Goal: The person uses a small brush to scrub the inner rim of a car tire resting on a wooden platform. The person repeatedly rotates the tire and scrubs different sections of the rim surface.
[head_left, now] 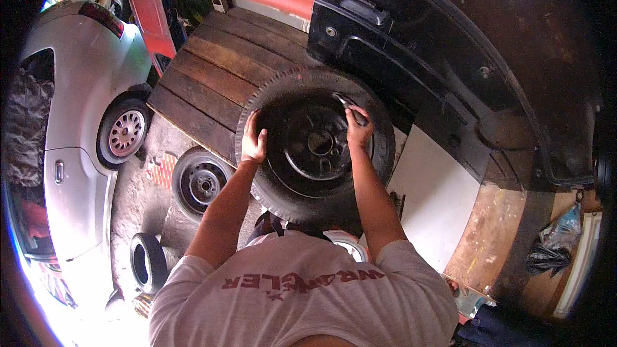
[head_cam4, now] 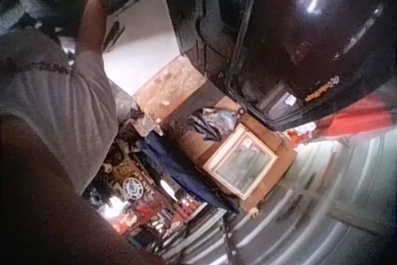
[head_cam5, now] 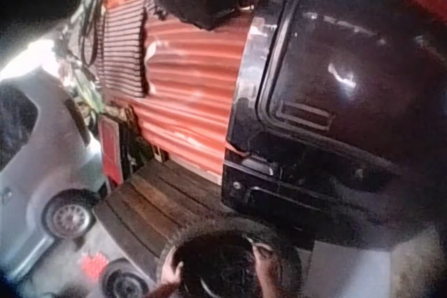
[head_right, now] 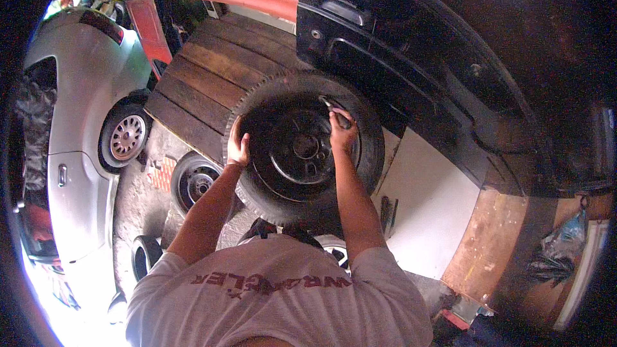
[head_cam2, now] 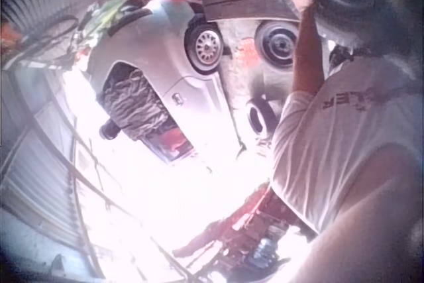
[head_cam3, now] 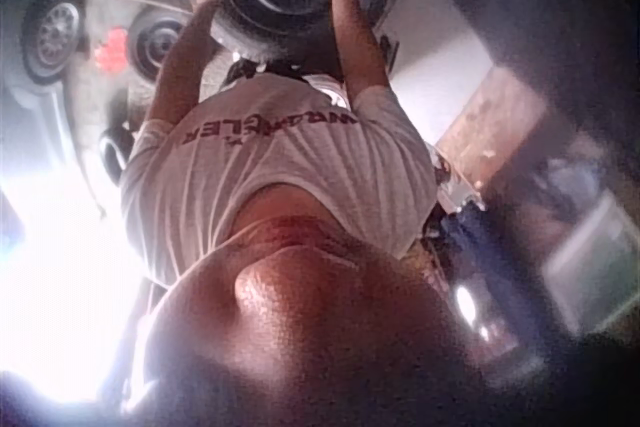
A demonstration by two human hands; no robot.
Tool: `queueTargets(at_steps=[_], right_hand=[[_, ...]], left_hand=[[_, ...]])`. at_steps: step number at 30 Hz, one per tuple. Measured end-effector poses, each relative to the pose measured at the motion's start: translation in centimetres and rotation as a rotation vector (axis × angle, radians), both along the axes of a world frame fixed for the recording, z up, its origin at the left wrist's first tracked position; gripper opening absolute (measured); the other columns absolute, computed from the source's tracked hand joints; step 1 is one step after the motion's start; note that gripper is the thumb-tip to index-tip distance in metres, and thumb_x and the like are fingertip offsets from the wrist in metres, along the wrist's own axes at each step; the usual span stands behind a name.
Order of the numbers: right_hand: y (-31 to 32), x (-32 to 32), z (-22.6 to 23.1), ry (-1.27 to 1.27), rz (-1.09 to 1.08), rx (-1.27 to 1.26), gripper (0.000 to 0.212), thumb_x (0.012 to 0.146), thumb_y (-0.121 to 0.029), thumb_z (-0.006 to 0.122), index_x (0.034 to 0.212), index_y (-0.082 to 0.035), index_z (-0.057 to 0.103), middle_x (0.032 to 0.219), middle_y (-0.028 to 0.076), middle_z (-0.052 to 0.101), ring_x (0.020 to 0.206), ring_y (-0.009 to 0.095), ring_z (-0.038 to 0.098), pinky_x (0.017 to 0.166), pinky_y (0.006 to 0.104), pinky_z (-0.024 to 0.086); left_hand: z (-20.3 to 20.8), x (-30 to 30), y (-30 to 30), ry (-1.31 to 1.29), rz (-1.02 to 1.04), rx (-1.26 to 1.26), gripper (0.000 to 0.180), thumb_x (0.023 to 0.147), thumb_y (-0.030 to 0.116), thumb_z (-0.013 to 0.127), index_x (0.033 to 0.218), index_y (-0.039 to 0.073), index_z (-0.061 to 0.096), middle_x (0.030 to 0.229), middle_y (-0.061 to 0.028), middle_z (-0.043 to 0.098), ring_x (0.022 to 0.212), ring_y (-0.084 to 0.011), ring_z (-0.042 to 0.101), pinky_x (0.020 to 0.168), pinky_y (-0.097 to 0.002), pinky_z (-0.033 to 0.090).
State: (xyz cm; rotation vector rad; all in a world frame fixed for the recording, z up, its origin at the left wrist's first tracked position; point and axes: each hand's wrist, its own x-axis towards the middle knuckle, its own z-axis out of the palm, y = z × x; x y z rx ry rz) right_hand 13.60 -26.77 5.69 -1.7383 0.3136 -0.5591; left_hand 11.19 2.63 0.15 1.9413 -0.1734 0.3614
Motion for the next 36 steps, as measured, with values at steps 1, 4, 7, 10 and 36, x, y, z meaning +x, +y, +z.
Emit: queueTargets(at_steps=[1,4,7,10,36], right_hand=[[0.6,1.2,-1.2,-0.038,0.069,0.056,0.008,0.083,-0.006,0.071,0.091,-0.005,0.07,0.094,0.003,0.068,0.09,0.017,0.063,0.084,0.0312,0.048],[1.7,3.4,-1.8,-0.086,0.211,0.081,0.011,0.078,-0.001,0.073,0.088,-0.003,0.07,0.088,0.003,0.07,0.085,0.013,0.063,0.082,0.029,0.049],[2.4,4.1,-1.7,0.023,0.427,0.202,0.012,0.077,-0.001,0.074,0.088,-0.002,0.07,0.088,0.004,0.07,0.086,0.014,0.064,0.081,0.0281,0.048],[1.8,4.0,-0.3,0.038,0.39,-0.012,0.012,0.077,-0.003,0.075,0.088,-0.002,0.069,0.089,0.004,0.07,0.086,0.014,0.064,0.081,0.0281,0.049],[-9.3,-3.7,4.2,0.275,0.384,-0.416,0.012,0.079,-0.007,0.071,0.089,-0.002,0.069,0.088,0.007,0.071,0.089,0.016,0.066,0.083,0.0314,0.049]], left_hand=[[-0.4,0.1,0.4,-0.021,-0.002,-0.006,0.065,0.092,0.042,0.049,0.139,-0.002,0.041,0.142,-0.0216,0.043,0.138,-0.0359,0.034,0.114,-0.0415,0.024],[-0.6,0.3,0.0,-0.019,-0.003,-0.02,0.066,0.091,0.043,0.049,0.138,-0.002,0.041,0.142,-0.0217,0.043,0.138,-0.0362,0.035,0.114,-0.0413,0.024],[-0.8,0.5,-0.2,-0.022,-0.015,-0.035,0.066,0.09,0.043,0.048,0.138,-0.003,0.041,0.142,-0.0219,0.044,0.136,-0.0367,0.036,0.114,-0.0414,0.025],[-1.0,0.2,0.4,-0.014,0.003,-0.02,0.066,0.09,0.041,0.049,0.138,-0.003,0.041,0.141,-0.0223,0.044,0.136,-0.0372,0.037,0.114,-0.0417,0.025],[-0.6,0.6,-0.3,-0.016,-0.005,0.108,0.062,0.091,0.044,0.047,0.135,0.0,0.046,0.139,-0.0201,0.048,0.131,-0.0378,0.041,0.111,-0.043,0.029]])
